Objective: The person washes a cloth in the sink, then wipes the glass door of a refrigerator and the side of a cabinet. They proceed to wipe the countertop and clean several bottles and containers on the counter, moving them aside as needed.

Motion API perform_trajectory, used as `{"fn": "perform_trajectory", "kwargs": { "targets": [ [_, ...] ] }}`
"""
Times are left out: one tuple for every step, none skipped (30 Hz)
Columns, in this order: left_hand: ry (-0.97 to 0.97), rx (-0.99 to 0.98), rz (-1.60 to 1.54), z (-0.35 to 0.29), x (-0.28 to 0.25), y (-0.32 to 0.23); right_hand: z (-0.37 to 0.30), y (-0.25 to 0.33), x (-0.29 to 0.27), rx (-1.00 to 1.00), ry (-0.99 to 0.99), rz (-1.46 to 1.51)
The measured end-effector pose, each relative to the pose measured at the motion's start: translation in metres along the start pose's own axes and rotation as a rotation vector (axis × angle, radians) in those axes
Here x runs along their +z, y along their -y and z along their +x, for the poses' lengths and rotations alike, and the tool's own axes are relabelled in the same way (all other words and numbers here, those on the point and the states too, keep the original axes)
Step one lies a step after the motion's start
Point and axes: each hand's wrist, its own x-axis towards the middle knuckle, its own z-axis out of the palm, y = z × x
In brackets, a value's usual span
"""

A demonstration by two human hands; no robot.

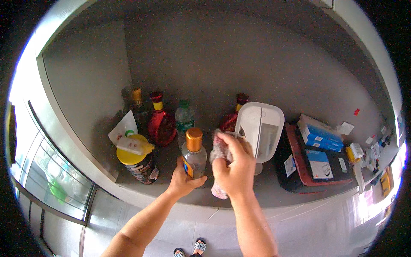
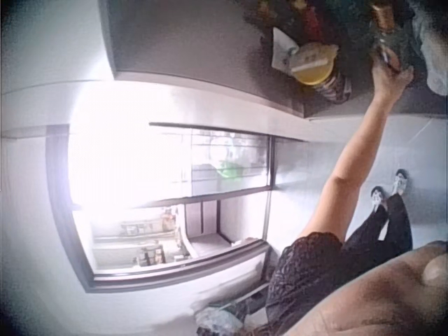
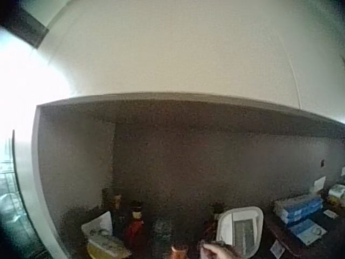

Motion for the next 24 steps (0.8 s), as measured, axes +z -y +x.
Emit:
{"fn": "perform_trajectory", "kwargs": {
  "targets": [
    [0.002, 0.017, 0.010, -0.003, 0.000, 0.002, -0.006, 0.002, 0.005, 0.055, 0.063, 0.032],
    [-0.005, 0.034, 0.067, -0.003, 0.000, 0.002, -0.012, 0.001, 0.016, 0.045, 0.128, -0.058],
    [-0.008, 0.013, 0.009, -0.002, 0.000, 0.006, -0.018, 0.002, 0.029, 0.036, 0.190, -0.144],
    [-0.009, -0.068, -0.027, 0.000, 0.000, 0.011, -0.022, 0.006, 0.035, -0.031, 0.152, -0.163],
    [-0.011, -0.150, -0.064, 0.000, -0.001, 0.014, -0.029, 0.015, 0.035, 0.037, 0.163, -0.156],
    [0.004, -0.086, 0.009, -0.006, -0.003, -0.006, -0.034, 0.018, 0.035, -0.008, 0.115, -0.238],
    [0.005, -0.157, -0.026, -0.004, 0.000, -0.007, -0.042, 0.020, 0.035, -0.053, 0.067, -0.321],
    [0.007, -0.228, -0.061, -0.002, 0.004, -0.007, -0.050, 0.028, 0.032, -0.069, 0.090, -0.404],
    [0.001, -0.301, -0.088, 0.000, 0.004, -0.003, -0.060, 0.037, 0.032, -0.086, 0.114, -0.477],
    [0.006, -0.244, -0.030, -0.005, 0.003, -0.003, -0.070, 0.042, 0.032, -0.116, 0.115, -0.471],
    [0.009, -0.186, 0.027, -0.010, 0.002, -0.004, -0.070, 0.041, 0.030, -0.154, 0.106, -0.420],
    [-0.039, -0.154, -0.028, -0.011, 0.008, 0.006, -0.069, 0.041, 0.024, -0.190, 0.099, -0.374],
    [-0.063, -0.115, -0.018, -0.016, 0.015, 0.010, -0.067, 0.041, 0.019, -0.225, 0.096, -0.329],
    [-0.089, -0.076, -0.004, -0.021, 0.019, 0.014, -0.060, 0.047, 0.014, -0.243, 0.135, -0.355],
    [-0.117, -0.037, 0.012, -0.024, 0.023, 0.014, -0.054, 0.056, 0.015, -0.246, 0.157, -0.326],
    [-0.092, -0.018, 0.108, -0.031, 0.025, 0.014, -0.051, 0.058, 0.019, -0.295, 0.188, -0.397],
    [-0.141, 0.070, 0.155, -0.034, 0.023, 0.013, -0.051, 0.057, 0.022, -0.345, 0.219, -0.467],
    [-0.185, 0.161, 0.191, -0.036, 0.028, 0.010, -0.060, 0.046, 0.023, -0.316, 0.213, -0.479],
    [-0.178, 0.174, 0.221, -0.038, 0.028, 0.010, -0.068, 0.036, 0.024, -0.315, 0.236, -0.454],
    [-0.171, 0.187, 0.251, -0.041, 0.028, 0.010, -0.076, 0.025, 0.021, -0.314, 0.258, -0.428],
    [-0.165, 0.201, 0.281, -0.042, 0.029, 0.009, -0.083, 0.015, 0.018, -0.313, 0.281, -0.402],
    [-0.176, 0.139, 0.102, -0.042, 0.028, 0.008, -0.091, 0.011, 0.015, -0.320, 0.317, -0.381],
    [-0.188, 0.070, 0.101, -0.043, 0.027, 0.012, -0.094, 0.010, 0.009, -0.266, 0.252, -0.298],
    [-0.185, 0.079, 0.032, -0.043, 0.028, 0.016, -0.092, 0.014, 0.000, -0.217, 0.187, -0.218]
  ]
}}
